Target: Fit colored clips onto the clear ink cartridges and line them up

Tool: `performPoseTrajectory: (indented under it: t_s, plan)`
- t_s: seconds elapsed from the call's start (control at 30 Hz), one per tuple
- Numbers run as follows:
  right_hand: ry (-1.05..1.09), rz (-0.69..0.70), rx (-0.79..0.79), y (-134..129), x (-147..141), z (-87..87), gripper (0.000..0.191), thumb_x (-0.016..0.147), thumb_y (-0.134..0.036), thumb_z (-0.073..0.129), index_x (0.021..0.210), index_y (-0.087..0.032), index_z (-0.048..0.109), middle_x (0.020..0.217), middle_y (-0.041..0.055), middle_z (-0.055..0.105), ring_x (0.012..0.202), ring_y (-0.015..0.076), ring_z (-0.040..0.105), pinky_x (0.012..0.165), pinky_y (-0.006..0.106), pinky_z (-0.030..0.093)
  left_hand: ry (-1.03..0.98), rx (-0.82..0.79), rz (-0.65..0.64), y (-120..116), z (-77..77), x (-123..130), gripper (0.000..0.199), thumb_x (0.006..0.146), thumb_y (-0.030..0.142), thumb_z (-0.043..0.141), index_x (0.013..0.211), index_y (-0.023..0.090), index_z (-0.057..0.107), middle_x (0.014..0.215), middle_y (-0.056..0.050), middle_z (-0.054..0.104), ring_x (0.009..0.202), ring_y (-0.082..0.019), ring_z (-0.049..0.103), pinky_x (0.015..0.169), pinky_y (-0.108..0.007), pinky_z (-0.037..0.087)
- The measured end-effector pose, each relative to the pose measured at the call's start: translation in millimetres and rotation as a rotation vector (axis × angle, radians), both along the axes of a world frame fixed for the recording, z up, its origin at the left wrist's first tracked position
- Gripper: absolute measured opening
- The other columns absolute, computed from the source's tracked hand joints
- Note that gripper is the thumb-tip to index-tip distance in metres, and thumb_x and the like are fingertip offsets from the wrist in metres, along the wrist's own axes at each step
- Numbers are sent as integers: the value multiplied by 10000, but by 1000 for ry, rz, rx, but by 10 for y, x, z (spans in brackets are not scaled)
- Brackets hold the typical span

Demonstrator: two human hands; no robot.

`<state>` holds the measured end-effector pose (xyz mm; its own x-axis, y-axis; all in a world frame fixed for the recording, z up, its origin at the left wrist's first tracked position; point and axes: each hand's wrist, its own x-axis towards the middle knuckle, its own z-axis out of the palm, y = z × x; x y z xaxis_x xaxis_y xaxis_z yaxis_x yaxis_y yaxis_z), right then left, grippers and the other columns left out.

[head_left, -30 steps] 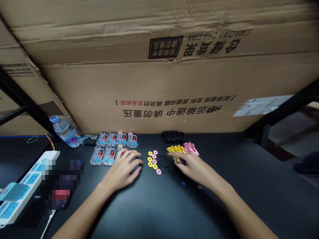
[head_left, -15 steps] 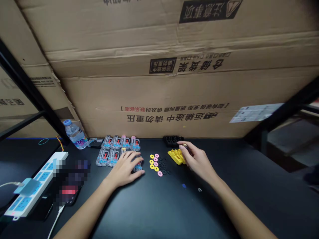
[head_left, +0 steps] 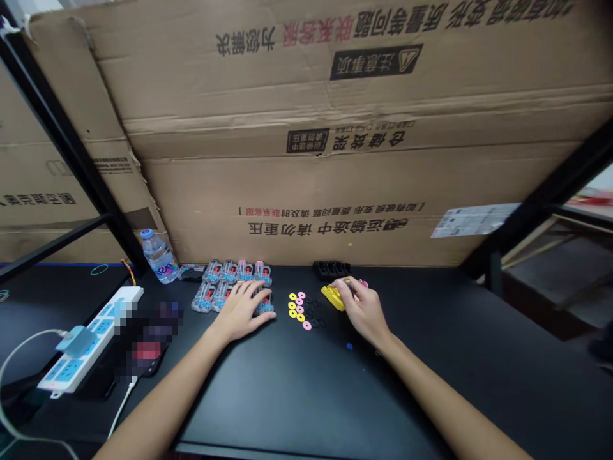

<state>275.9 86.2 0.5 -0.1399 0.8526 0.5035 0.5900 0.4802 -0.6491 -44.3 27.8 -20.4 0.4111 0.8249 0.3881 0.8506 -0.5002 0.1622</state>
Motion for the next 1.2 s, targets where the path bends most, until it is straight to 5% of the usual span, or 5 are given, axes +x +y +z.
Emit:
performPoseTrajectory:
  t_s: [0.27, 0.53, 0.7, 0.9, 1.2]
  plan:
    - [142, 16, 47, -72, -26, 121, 495, 1040, -627, 452, 900, -224, 703, 716, 46, 688, 626, 213, 660, 641, 322, 521, 10, 20, 27, -22, 36, 2, 460, 1038, 544, 588, 1373, 236, 652, 1495, -115, 597, 1374, -320, 529, 1159, -531, 438]
    - [-150, 197, 193, 87, 36, 85, 345, 1075, -479, 518, 1119, -244, 767, 1034, 92, 747, 902, 243, 699, 832, 391, 538, 25, 13, 30, -18, 24, -5, 453, 1028, 520, 601, 1379, 239, 652, 1499, -114, 593, 1375, -325, 527, 1168, -534, 434]
    - [-361, 230, 329, 62, 104, -112, 285, 1100, -398, 521, 1156, -266, 767, 984, 82, 729, 874, 241, 662, 813, 406, 476, 17, -9, 35, -2, -1, -5, 450, 1020, 536, 608, 1377, 265, 655, 1528, -103, 579, 1396, -336, 518, 1176, -539, 432]
    - [-424, 182, 379, -30, 56, -69, 269, 1098, -330, 521, 1124, -255, 778, 963, 91, 734, 886, 246, 638, 833, 412, 462, 8, 0, 38, -13, 39, -4, 428, 1028, 524, 591, 1360, 262, 658, 1516, -103, 588, 1395, -336, 522, 1171, -533, 435]
    - [-657, 228, 305, 142, 199, -305, 346, 1088, -371, 498, 1248, -244, 777, 1096, 117, 736, 1067, 296, 585, 950, 439, 439, 34, -31, 15, 237, -266, -125, 554, 1013, 642, 550, 1454, 313, 611, 1569, -86, 538, 1435, -334, 483, 1205, -534, 386]
